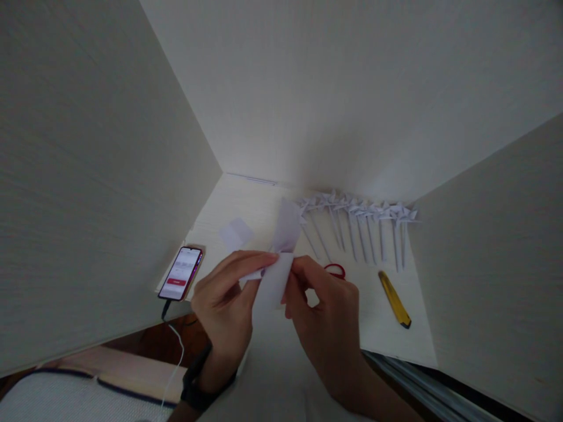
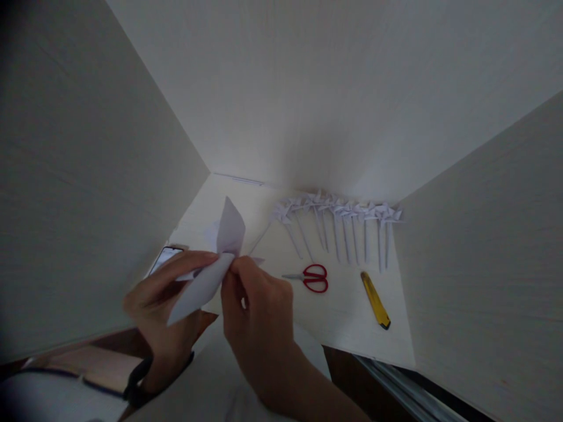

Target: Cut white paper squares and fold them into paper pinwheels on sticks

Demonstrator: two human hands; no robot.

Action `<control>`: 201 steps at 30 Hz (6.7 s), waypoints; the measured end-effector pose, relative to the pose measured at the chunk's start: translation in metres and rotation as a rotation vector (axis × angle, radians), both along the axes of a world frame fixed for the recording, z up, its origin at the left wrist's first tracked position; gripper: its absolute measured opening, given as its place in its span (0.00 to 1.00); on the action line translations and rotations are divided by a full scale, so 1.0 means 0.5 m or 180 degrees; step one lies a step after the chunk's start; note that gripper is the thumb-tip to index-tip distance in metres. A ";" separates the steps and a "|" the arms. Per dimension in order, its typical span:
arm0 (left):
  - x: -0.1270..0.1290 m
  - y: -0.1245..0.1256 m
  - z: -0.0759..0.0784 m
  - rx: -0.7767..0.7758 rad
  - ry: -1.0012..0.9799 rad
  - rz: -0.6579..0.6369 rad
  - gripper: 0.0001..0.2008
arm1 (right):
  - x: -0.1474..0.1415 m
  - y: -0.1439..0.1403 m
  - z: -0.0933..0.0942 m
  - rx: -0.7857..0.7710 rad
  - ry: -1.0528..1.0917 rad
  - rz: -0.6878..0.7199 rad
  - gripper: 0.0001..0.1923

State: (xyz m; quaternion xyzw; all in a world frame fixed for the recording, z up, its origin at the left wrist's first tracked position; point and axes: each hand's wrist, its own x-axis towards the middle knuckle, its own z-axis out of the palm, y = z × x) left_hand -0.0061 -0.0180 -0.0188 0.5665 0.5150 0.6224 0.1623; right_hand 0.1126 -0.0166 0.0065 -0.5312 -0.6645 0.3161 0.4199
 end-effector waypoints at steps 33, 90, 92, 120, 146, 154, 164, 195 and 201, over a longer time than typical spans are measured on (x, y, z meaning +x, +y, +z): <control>-0.024 0.000 -0.001 0.0713 0.0811 -0.0473 0.12 | 0.001 -0.009 0.007 -0.1170 0.1073 0.0238 0.13; 0.014 0.030 -0.039 -0.1375 -0.0885 -0.0970 0.13 | 0.040 0.034 -0.062 -0.0653 0.0386 -0.0195 0.10; 0.014 0.028 -0.039 -0.1426 -0.0889 -0.0993 0.13 | 0.036 0.035 -0.062 -0.0691 0.0378 -0.0244 0.10; 0.022 0.020 -0.025 -0.1191 -0.0163 -0.0941 0.09 | 0.045 0.022 -0.037 0.0086 -0.1129 0.0040 0.10; 0.049 0.019 -0.052 -0.0908 -0.0521 -0.0554 0.07 | 0.047 0.010 -0.048 0.0012 -0.0574 -0.0021 0.12; 0.064 0.024 -0.062 -0.0981 -0.0866 -0.0203 0.06 | 0.045 0.011 -0.057 -0.0209 -0.0319 -0.0043 0.13; 0.072 0.057 -0.078 -0.1498 -0.1631 0.0070 0.13 | 0.056 0.035 -0.052 -0.0662 0.0185 -0.0018 0.15; 0.063 0.040 -0.054 -0.1012 0.0020 -0.0397 0.05 | 0.066 0.022 -0.065 -0.0236 -0.0577 -0.0129 0.12; 0.052 0.037 -0.063 -0.0919 0.0126 -0.0604 0.06 | 0.073 0.012 -0.068 -0.0075 -0.0774 -0.0103 0.12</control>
